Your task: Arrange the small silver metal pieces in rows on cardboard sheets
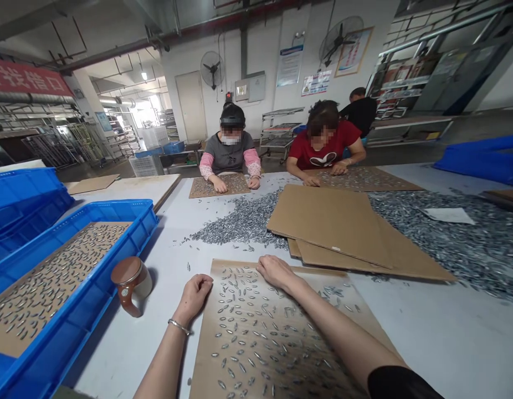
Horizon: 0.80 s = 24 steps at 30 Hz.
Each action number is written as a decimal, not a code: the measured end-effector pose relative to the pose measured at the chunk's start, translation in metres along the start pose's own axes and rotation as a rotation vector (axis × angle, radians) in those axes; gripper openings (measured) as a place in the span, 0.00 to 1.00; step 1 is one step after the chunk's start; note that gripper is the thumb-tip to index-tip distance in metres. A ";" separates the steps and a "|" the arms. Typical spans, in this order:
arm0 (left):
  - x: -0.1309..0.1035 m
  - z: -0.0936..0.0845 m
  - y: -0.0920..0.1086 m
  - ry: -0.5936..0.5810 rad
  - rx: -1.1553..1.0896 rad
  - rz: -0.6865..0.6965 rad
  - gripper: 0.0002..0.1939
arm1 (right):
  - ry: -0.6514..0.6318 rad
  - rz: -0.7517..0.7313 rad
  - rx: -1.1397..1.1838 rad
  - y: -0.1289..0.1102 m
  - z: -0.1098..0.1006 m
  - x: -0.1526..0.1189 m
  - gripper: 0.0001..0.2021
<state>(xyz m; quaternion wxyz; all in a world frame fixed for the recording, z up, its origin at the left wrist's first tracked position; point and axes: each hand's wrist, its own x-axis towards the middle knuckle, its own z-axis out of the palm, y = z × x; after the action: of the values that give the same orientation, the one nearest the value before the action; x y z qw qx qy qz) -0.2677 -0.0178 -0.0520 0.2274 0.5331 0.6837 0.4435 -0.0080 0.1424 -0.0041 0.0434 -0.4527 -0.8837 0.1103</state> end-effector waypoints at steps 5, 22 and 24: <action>-0.001 -0.002 0.004 -0.017 0.002 -0.007 0.15 | -0.017 0.027 0.069 -0.001 0.002 0.011 0.12; 0.001 -0.001 0.002 -0.004 -0.029 -0.017 0.18 | -0.051 -0.118 0.099 0.046 -0.015 -0.032 0.09; 0.001 0.000 0.001 0.006 -0.031 -0.016 0.17 | -0.055 -0.131 0.081 0.043 -0.010 -0.033 0.10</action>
<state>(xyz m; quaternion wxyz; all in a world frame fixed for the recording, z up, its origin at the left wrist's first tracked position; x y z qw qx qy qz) -0.2676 -0.0171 -0.0506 0.2372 0.5230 0.6814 0.4538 0.0474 0.1418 -0.0034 0.0447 -0.3886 -0.9071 0.1554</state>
